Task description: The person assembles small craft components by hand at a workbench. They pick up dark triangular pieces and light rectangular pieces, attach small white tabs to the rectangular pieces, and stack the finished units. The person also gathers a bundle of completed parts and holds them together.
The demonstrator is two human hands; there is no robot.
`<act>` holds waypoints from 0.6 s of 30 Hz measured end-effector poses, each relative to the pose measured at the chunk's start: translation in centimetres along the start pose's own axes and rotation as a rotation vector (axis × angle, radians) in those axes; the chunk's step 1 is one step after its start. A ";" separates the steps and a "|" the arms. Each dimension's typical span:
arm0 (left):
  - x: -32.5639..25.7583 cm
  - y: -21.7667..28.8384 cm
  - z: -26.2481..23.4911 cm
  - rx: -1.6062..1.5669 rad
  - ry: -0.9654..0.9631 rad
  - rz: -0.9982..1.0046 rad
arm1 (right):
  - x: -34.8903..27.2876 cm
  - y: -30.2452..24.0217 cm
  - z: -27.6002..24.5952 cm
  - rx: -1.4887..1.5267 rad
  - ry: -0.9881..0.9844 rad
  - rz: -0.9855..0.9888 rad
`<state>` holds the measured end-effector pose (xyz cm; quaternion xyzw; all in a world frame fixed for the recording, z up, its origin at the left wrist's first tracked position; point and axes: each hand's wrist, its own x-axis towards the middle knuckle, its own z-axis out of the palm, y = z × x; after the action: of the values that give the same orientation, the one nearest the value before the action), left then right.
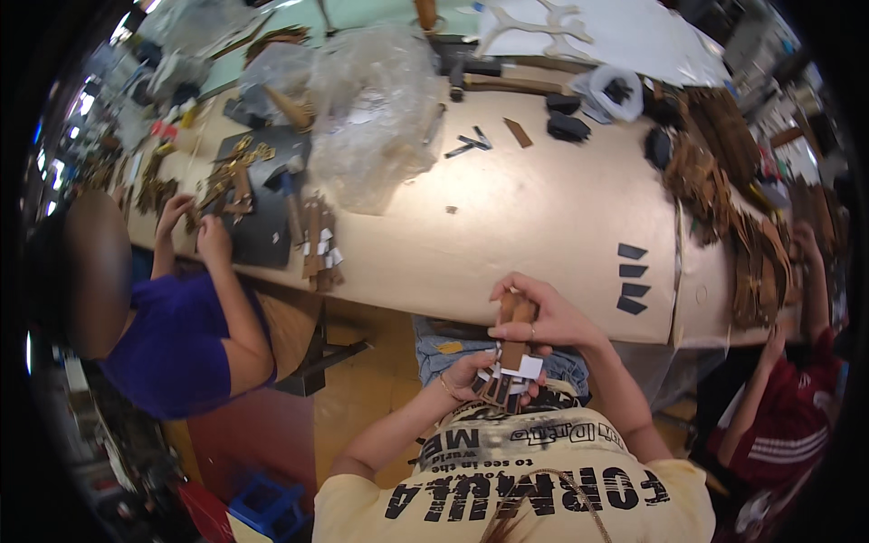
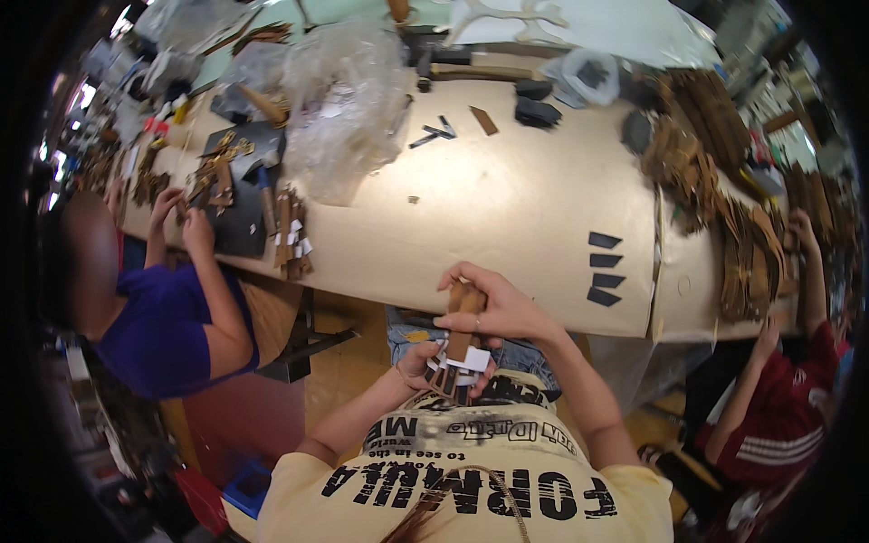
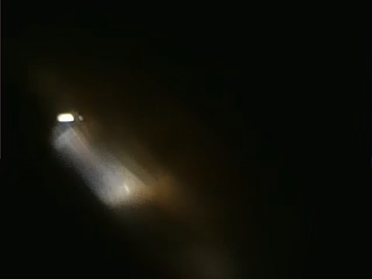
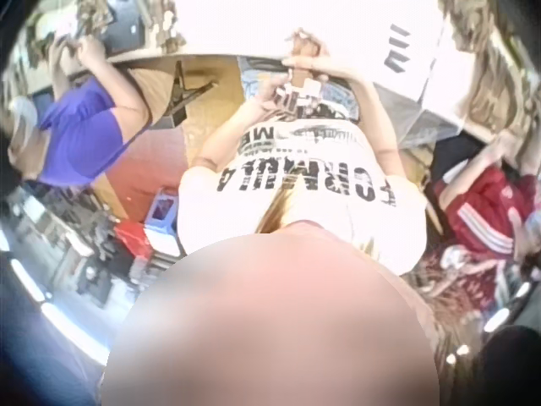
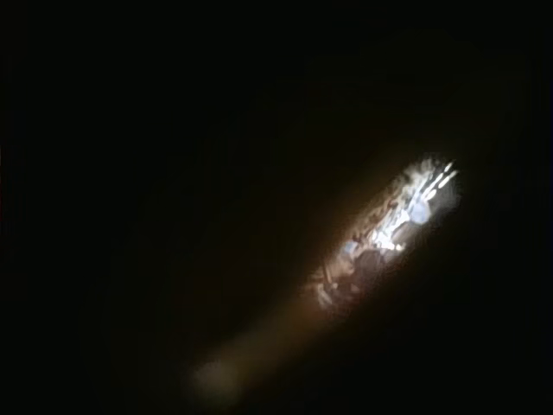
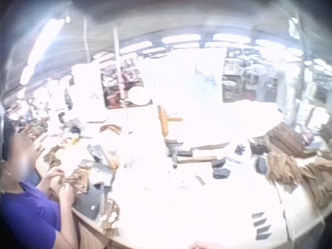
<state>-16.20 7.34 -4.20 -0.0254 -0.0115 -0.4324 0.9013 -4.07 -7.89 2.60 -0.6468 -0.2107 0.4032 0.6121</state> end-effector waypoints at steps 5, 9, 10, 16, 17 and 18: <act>0.4 2.8 1.3 0.060 0.066 0.024 | 2.2 -3.5 -1.2 -0.043 -0.083 0.131; 0.7 4.8 2.3 0.035 0.039 0.005 | 3.7 -4.6 -1.5 -0.091 -0.103 -0.004; 0.8 5.2 2.4 0.045 0.029 -0.006 | 4.0 -4.6 -1.5 -0.110 -0.104 -0.079; -0.8 8.1 2.9 0.167 0.140 -0.016 | 3.4 -4.9 -0.1 -0.239 0.219 -0.183; -1.1 8.8 3.0 0.174 0.149 0.004 | 3.2 -5.1 0.0 -0.347 0.311 -0.204; -1.3 9.6 3.2 0.187 0.152 0.030 | 3.0 -5.4 0.3 -0.402 0.364 -0.272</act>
<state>-9.50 14.57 -1.41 0.0917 0.0171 -0.4167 0.9042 -1.32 -4.49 7.03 -0.7825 -0.2580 0.1450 0.5478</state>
